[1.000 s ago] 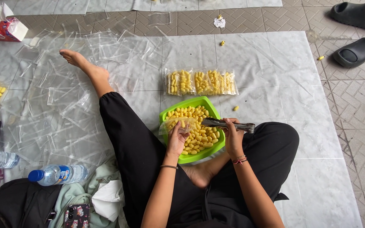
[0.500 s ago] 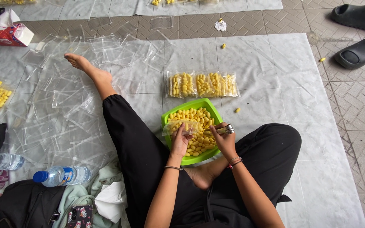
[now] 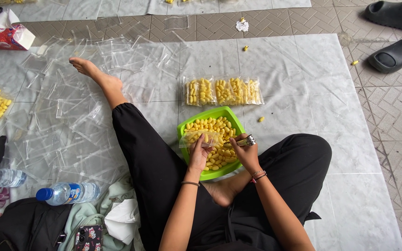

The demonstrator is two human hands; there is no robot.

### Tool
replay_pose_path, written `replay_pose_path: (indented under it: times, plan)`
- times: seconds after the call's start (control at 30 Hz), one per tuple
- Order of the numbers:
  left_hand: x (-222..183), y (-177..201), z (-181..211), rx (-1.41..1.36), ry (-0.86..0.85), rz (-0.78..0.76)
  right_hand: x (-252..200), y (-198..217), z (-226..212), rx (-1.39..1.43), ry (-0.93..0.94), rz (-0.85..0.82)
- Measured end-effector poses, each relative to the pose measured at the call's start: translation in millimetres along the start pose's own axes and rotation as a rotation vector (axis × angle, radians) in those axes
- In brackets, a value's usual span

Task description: A person sitting on the floor uses tongs to fill small plastic bags with yellow snacks from a tray.

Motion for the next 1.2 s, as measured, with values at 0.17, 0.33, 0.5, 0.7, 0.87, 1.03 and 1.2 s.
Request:
replay_pose_path:
  times: [0.17,0.33,0.5,0.7,0.87,1.03,1.2]
  plan:
    - [-2,-2,0,0.002,0.005,-0.006,-1,4,-24,-0.04,0.078,-0.05]
    - [-6,-5,2,0.018,0.001,-0.007,-4,-3,-20,-0.021,0.086,-0.081]
    - [-15,-10,9,0.02,-0.002,-0.003,-4,-1,-18,-0.01,0.058,-0.051]
    - [-14,-10,8,0.014,-0.021,0.007,16,9,12,0.386,-0.125,0.173]
    - [-21,-15,10,-0.005,-0.064,0.038,20,16,17,0.811,-0.423,0.201]
    - [-30,-20,12,0.021,-0.086,0.045,7,1,5,0.698,-0.252,0.12]
    - [-12,-6,-6,0.089,-0.09,0.049,-2,-14,21,0.662,-0.247,0.082]
Point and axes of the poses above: each hand's wrist, its own x-axis towards the middle knuckle, its own y-axis out of the back of the hand, z = x × y, the point moved 2 cm from there along x, towards the middle knuckle, and after that the axes turned 13 degrees about z, right-handed, at the moved point
